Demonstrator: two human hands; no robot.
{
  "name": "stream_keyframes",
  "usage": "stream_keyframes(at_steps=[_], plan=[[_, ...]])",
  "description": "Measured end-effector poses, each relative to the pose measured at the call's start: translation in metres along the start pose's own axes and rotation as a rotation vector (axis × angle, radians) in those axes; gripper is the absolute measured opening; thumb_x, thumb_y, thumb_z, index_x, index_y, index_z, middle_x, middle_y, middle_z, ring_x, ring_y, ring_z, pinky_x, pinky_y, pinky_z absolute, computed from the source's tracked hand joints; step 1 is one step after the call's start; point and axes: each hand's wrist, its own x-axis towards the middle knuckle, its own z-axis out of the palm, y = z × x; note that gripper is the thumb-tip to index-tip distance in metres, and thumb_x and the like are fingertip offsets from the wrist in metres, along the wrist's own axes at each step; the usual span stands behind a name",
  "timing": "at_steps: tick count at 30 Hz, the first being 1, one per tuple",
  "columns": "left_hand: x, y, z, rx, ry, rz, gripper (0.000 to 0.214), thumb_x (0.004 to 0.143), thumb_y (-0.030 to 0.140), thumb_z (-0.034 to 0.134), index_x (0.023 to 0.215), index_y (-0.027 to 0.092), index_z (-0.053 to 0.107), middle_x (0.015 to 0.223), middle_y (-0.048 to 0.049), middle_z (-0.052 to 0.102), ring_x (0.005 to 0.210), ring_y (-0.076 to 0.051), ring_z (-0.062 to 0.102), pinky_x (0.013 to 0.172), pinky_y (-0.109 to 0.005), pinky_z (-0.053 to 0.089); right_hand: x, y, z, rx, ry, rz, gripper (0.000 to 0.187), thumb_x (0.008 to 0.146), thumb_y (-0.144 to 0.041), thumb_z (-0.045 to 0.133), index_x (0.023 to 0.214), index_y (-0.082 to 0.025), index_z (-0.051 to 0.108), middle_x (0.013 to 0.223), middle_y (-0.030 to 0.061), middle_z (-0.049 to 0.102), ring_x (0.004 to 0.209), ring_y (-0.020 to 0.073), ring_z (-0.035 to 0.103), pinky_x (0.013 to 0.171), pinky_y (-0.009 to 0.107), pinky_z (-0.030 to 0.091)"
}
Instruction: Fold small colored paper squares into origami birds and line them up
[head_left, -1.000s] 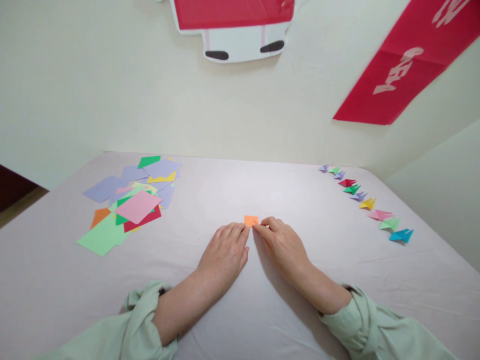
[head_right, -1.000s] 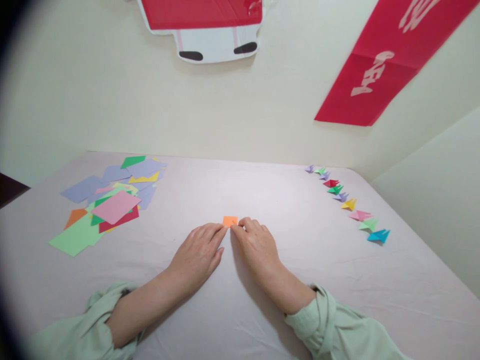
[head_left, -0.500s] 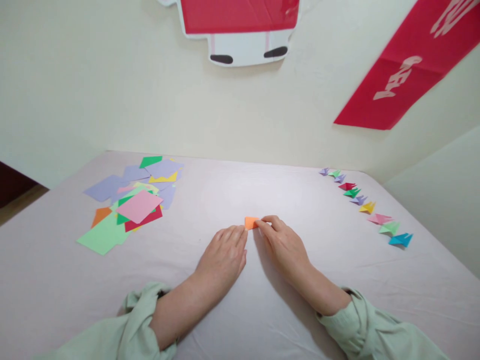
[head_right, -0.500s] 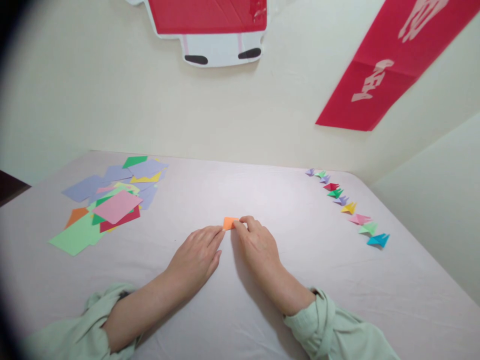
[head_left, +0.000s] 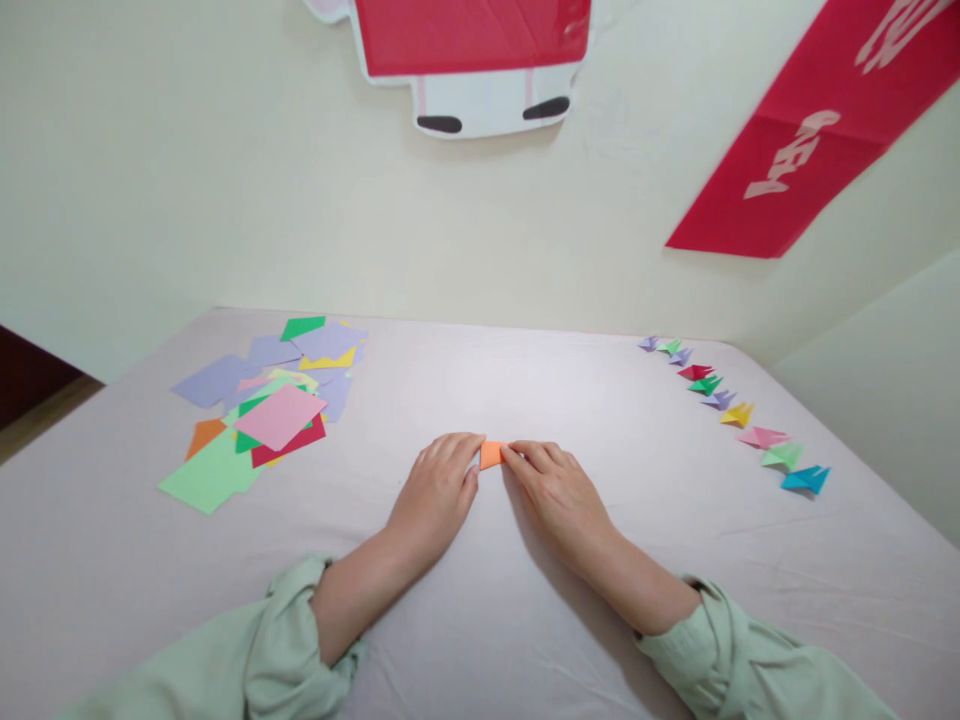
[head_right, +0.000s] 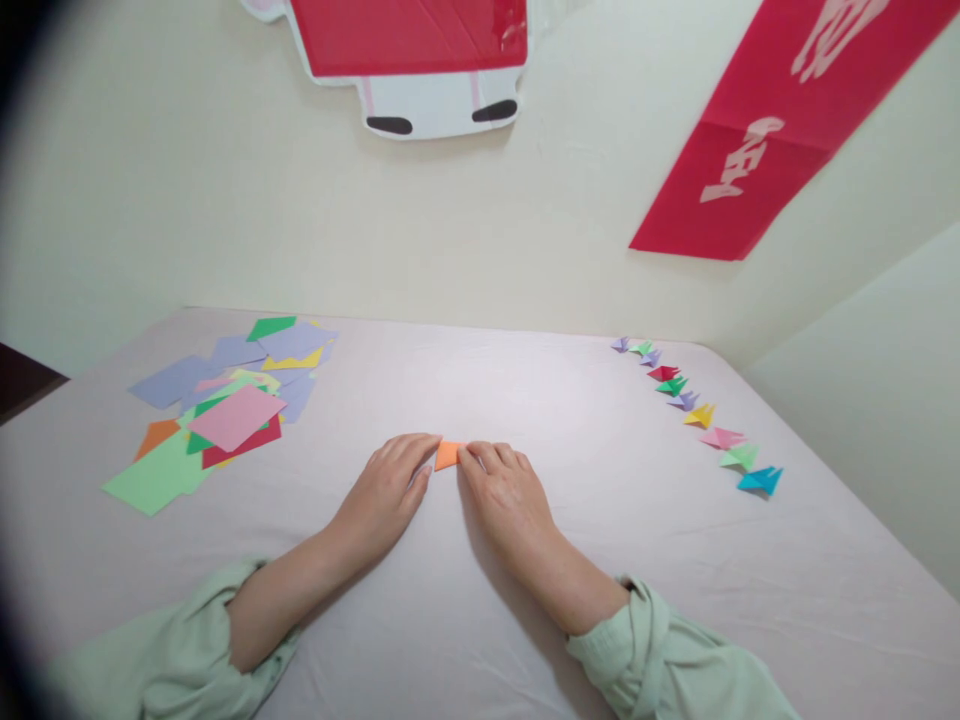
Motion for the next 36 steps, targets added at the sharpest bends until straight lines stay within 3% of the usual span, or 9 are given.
stream_keyframes(at_steps=[5,10,16,20,25,36], plan=[[0.007,-0.005,-0.004,-0.059,0.003,-0.004,0.038,0.088,0.004,0.042,0.119,0.020,0.056,0.114,-0.0061,0.063,0.108,-0.020,0.054,0.096,-0.039,0.046,0.005,0.001,0.004,0.111,0.019,-0.113,0.039,0.094,-0.012,0.051,0.132,-0.020,0.054,0.131,0.0104,0.060,0.118,0.0246,0.052,0.097,0.043,0.045],[0.004,-0.002,-0.008,-0.095,-0.014,0.000,0.033,0.088,0.005,0.045,0.112,0.021,0.060,0.104,-0.0052,0.061,0.099,-0.020,0.055,0.090,-0.037,0.047,0.005,0.003,0.010,0.152,0.044,-0.113,0.041,0.094,-0.010,0.049,0.134,-0.016,0.053,0.133,0.0123,0.058,0.120,0.0254,0.053,0.099,0.044,0.045],[0.002,-0.003,-0.005,-0.080,-0.019,-0.006,0.028,0.087,0.011,0.053,0.111,0.023,0.059,0.107,-0.0041,0.059,0.102,-0.021,0.053,0.092,-0.038,0.045,-0.001,-0.005,0.003,0.156,0.173,-0.046,0.041,0.090,-0.004,0.046,0.129,-0.015,0.056,0.126,0.0149,0.061,0.113,0.0254,0.056,0.092,0.043,0.049],[0.000,-0.001,-0.003,-0.008,0.030,-0.059,0.027,0.089,0.016,0.053,0.115,0.022,0.056,0.112,-0.0056,0.058,0.108,-0.023,0.052,0.094,-0.041,0.044,-0.003,-0.010,-0.002,0.169,0.127,-0.041,0.032,0.091,-0.006,0.050,0.117,-0.018,0.062,0.114,0.0110,0.066,0.100,0.0234,0.060,0.084,0.039,0.051],[0.000,-0.001,-0.003,0.003,0.041,-0.094,0.026,0.086,0.008,0.049,0.106,0.022,0.057,0.113,-0.0054,0.059,0.110,-0.023,0.051,0.096,-0.041,0.043,-0.001,-0.010,0.003,0.191,0.078,-0.082,0.032,0.093,-0.010,0.051,0.123,-0.018,0.059,0.124,0.0104,0.064,0.112,0.0234,0.058,0.093,0.041,0.047],[0.001,-0.006,-0.004,-0.100,0.015,-0.064,0.030,0.083,0.004,0.046,0.103,0.022,0.058,0.106,-0.0025,0.062,0.104,-0.020,0.054,0.092,-0.038,0.042,0.001,-0.005,0.008,0.240,0.091,-0.086,0.033,0.093,-0.010,0.049,0.123,-0.018,0.060,0.126,0.0106,0.063,0.116,0.0226,0.057,0.096,0.042,0.046]])
